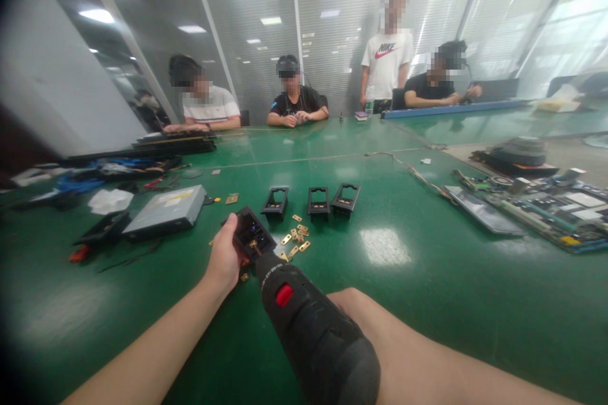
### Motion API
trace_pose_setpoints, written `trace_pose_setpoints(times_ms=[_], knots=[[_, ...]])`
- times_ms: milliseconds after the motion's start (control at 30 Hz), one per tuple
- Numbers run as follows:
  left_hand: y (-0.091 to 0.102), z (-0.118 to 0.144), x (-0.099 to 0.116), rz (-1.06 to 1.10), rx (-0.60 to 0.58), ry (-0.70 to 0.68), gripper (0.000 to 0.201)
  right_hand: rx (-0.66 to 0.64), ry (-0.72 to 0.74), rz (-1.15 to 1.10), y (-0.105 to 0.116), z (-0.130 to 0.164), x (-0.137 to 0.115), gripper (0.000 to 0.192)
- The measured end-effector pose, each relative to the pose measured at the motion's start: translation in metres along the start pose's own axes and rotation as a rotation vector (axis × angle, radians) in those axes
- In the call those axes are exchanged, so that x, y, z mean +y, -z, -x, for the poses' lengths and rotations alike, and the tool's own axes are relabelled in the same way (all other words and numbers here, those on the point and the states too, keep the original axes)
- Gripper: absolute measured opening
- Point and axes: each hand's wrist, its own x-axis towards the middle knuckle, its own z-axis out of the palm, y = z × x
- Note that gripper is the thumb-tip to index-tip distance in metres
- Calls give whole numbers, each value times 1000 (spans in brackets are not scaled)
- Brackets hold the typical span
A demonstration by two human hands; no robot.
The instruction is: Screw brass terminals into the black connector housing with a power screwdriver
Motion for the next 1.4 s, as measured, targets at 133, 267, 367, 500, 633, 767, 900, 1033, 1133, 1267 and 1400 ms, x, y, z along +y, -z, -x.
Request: trace_pose_setpoints(times_ms=[133,267,367,500,633,767,900,1033,1133,1267,1400], knots=[[0,0,0,-11,7,-6,58,-9,-12,-15,-1,2,7,34],[0,0,0,-13,9,-7,59,-9,-42,-64,-3,5,19,53],[0,0,-1,-8,13,-7,58,-10,-58,-100,-4,6,25,56],[0,0,-1,-3,14,-11,57,-59,-71,-148,-3,7,27,59],[1,-1,-1,-5,14,-16,56,-58,-64,-160,-2,7,26,57],[0,-1,-1,1,22,-24,56,-25,-54,-150,-3,7,27,58],[0,0,-1,5,10,-27,56,-27,-50,-150,-3,7,27,58],[0,0,-1,9,5,-20,57,-45,-61,-163,-3,7,25,56],[0,0,-1,7,4,-23,57,-47,-67,-158,-3,7,23,57],[-1,0,0,19,17,-20,58,-29,-59,-111,-3,8,20,54],[-2,0,0,29,17,-25,57,-12,-37,-61,-2,7,17,52]])
